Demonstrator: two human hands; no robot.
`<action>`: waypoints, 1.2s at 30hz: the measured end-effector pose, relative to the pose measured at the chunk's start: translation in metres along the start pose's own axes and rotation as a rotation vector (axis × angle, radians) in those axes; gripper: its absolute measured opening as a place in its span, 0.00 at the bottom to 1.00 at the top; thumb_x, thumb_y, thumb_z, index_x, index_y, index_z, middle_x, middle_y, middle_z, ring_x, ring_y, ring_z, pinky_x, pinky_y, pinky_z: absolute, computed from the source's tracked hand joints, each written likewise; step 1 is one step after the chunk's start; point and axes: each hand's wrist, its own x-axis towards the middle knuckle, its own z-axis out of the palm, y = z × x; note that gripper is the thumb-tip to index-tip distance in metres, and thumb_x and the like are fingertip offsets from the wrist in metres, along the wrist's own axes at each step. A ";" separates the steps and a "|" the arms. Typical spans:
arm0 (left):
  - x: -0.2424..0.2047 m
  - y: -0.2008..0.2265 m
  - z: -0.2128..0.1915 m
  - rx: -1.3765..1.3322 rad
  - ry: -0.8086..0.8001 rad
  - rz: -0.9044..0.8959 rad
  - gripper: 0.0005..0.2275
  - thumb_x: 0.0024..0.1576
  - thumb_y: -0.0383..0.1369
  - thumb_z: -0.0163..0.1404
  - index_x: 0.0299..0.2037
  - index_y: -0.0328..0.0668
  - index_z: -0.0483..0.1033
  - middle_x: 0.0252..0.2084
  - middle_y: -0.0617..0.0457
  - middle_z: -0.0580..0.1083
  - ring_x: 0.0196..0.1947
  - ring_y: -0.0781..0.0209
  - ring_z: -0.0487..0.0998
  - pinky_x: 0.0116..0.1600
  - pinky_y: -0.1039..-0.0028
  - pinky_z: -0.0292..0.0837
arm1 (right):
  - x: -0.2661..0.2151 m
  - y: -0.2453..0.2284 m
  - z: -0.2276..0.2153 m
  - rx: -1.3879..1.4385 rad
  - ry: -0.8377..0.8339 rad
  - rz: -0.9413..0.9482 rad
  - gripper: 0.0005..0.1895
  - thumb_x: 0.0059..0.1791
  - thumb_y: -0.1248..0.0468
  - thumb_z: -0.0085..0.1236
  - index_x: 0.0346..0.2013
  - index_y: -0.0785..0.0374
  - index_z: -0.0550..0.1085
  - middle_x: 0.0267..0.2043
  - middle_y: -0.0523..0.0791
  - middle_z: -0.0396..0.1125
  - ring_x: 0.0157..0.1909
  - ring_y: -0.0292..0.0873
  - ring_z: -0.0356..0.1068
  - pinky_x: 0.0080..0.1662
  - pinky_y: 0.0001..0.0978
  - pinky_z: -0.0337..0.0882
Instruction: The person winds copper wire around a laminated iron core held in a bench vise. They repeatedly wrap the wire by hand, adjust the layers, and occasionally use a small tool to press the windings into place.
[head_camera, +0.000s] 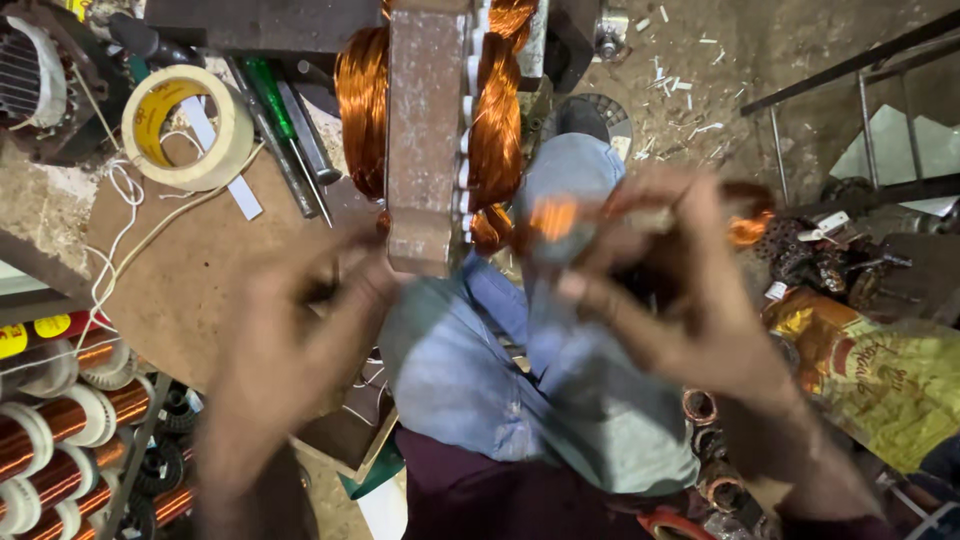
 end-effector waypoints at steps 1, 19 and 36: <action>0.009 0.001 -0.006 0.062 0.087 0.003 0.09 0.61 0.28 0.51 0.50 0.38 0.80 0.44 0.49 0.79 0.39 0.65 0.81 0.43 0.75 0.79 | 0.010 -0.004 -0.002 -0.020 0.085 0.040 0.23 0.54 0.71 0.55 0.57 0.69 0.53 0.32 0.49 0.70 0.33 0.40 0.78 0.36 0.31 0.80; 0.059 -0.021 -0.027 0.732 0.259 0.424 0.06 0.60 0.21 0.57 0.46 0.32 0.79 0.49 0.43 0.77 0.48 0.55 0.80 0.51 0.71 0.77 | 0.067 0.010 -0.007 -0.655 0.092 -0.391 0.20 0.50 0.79 0.63 0.55 0.72 0.67 0.51 0.56 0.70 0.49 0.47 0.78 0.46 0.32 0.78; 0.066 0.001 -0.002 0.753 0.233 0.539 0.05 0.51 0.21 0.63 0.35 0.31 0.81 0.37 0.47 0.77 0.38 0.55 0.77 0.39 0.65 0.70 | 0.094 -0.038 -0.028 -1.102 0.149 -0.620 0.14 0.49 0.67 0.71 0.44 0.71 0.76 0.43 0.58 0.73 0.45 0.52 0.73 0.44 0.37 0.77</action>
